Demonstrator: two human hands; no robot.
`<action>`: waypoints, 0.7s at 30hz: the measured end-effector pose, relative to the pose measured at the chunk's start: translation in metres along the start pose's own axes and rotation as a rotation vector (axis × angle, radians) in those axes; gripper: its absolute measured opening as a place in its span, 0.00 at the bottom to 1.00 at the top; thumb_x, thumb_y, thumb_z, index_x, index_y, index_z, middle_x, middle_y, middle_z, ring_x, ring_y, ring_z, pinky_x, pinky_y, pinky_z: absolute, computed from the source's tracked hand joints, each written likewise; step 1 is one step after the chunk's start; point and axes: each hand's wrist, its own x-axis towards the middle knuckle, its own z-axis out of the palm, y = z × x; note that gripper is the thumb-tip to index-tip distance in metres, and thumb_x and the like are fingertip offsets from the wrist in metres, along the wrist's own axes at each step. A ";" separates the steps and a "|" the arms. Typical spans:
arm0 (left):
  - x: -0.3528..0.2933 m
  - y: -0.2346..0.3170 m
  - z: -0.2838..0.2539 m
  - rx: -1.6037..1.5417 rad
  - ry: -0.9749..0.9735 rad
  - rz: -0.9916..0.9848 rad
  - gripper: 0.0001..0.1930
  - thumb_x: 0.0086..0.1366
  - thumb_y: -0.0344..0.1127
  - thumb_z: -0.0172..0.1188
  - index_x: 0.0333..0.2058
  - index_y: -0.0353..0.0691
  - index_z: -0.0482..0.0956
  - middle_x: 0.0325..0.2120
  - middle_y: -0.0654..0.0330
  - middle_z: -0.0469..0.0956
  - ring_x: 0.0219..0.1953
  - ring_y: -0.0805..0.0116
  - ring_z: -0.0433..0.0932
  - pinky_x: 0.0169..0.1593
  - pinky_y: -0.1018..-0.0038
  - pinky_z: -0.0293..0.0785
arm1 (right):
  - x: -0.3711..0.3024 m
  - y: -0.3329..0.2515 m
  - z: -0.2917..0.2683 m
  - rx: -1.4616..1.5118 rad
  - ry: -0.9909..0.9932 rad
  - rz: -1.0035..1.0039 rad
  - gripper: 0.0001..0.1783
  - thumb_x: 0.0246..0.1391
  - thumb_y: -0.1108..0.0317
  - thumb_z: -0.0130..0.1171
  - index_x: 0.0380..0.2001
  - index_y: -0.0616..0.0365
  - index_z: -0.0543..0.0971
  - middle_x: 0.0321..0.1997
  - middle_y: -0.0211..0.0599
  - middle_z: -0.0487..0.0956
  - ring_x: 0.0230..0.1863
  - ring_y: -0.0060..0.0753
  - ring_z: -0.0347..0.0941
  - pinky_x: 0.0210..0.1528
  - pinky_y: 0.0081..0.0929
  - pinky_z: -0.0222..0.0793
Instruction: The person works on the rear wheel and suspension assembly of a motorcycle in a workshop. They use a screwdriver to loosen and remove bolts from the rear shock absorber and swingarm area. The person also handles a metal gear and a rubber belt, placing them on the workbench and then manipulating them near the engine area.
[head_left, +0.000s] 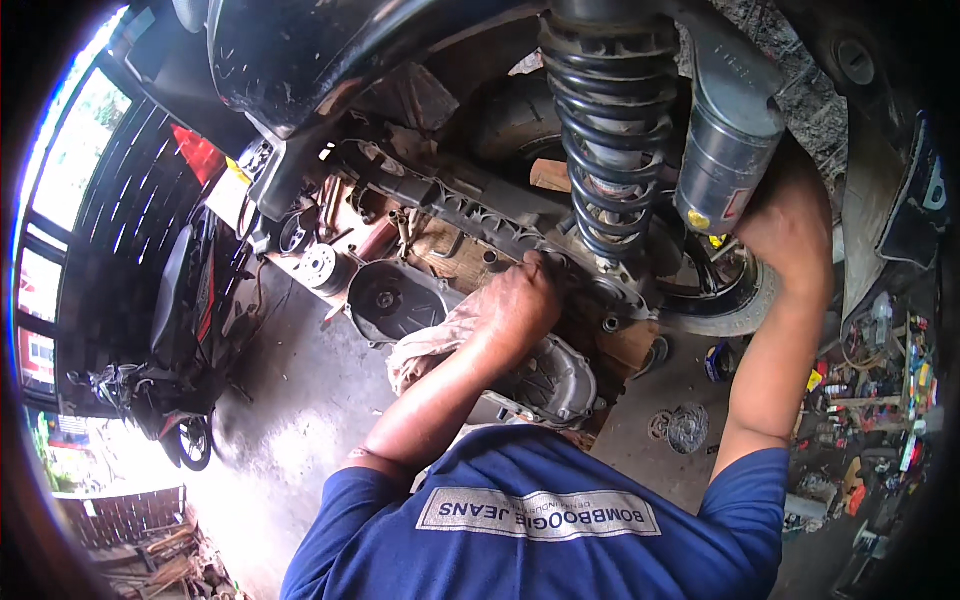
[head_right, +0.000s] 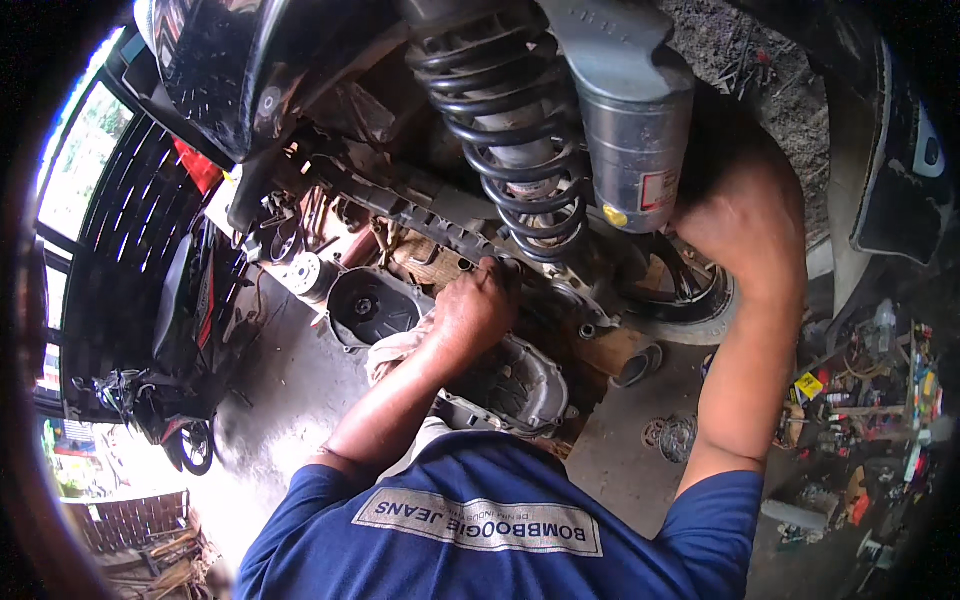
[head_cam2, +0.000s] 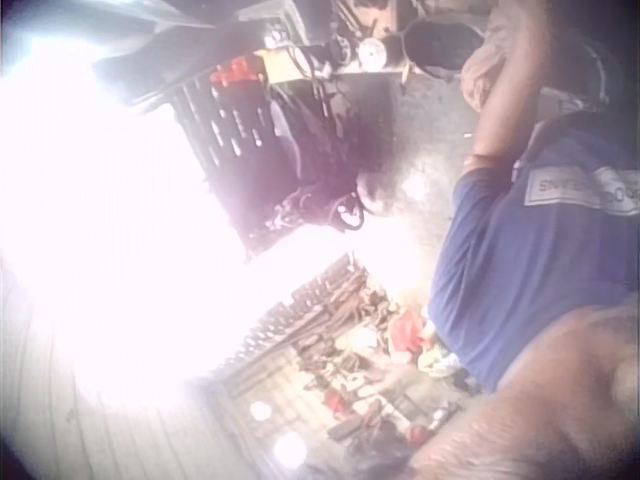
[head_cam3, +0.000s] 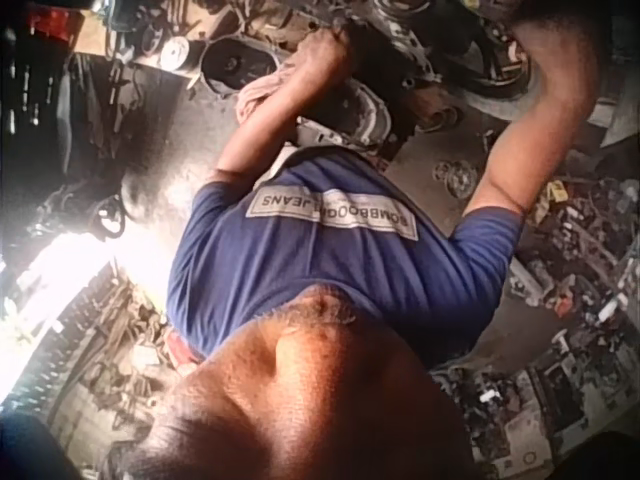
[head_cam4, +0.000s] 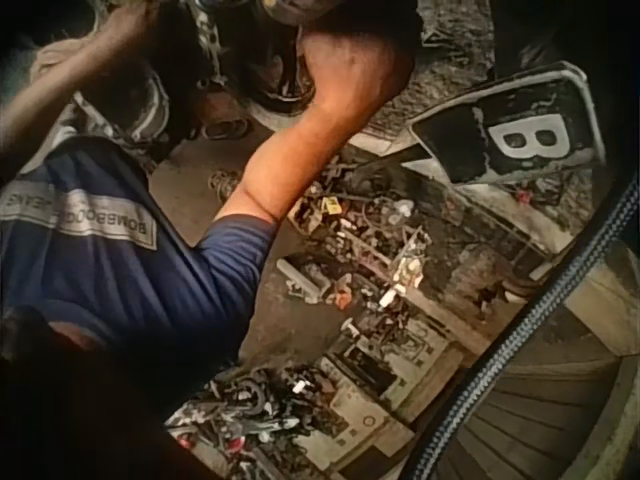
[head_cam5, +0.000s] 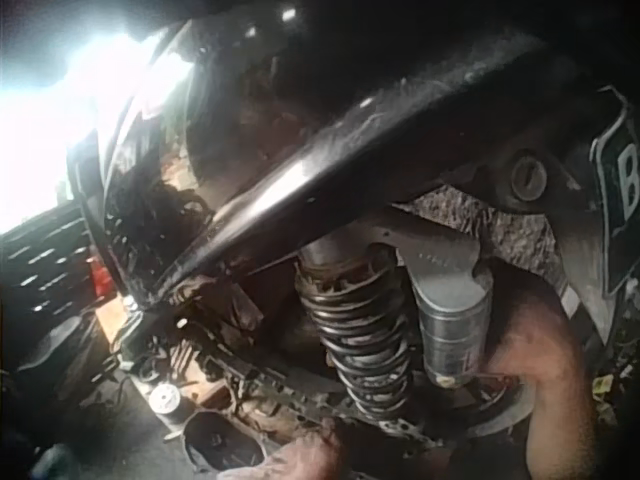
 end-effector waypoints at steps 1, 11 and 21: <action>0.001 -0.004 0.005 0.026 -0.014 0.011 0.20 0.67 0.50 0.51 0.40 0.35 0.72 0.27 0.40 0.80 0.32 0.38 0.80 0.38 0.47 0.76 | 0.002 -0.001 -0.001 -0.001 0.020 0.002 0.24 0.38 0.64 0.67 0.42 0.63 0.78 0.43 0.53 0.80 0.45 0.63 0.74 0.47 0.44 0.71; 0.007 -0.033 0.032 0.060 -0.047 0.206 0.11 0.62 0.39 0.55 0.38 0.38 0.76 0.31 0.43 0.76 0.30 0.43 0.80 0.33 0.52 0.77 | -0.117 0.075 0.038 0.389 0.271 0.359 0.44 0.43 0.59 0.70 0.62 0.69 0.67 0.57 0.54 0.75 0.56 0.52 0.73 0.60 0.36 0.64; 0.009 -0.031 0.011 0.180 -0.014 0.600 0.13 0.59 0.36 0.55 0.40 0.34 0.76 0.30 0.45 0.77 0.28 0.47 0.79 0.28 0.57 0.76 | -0.419 0.028 0.221 0.446 -0.264 1.085 0.27 0.60 0.61 0.58 0.57 0.69 0.72 0.57 0.62 0.74 0.60 0.55 0.71 0.62 0.41 0.64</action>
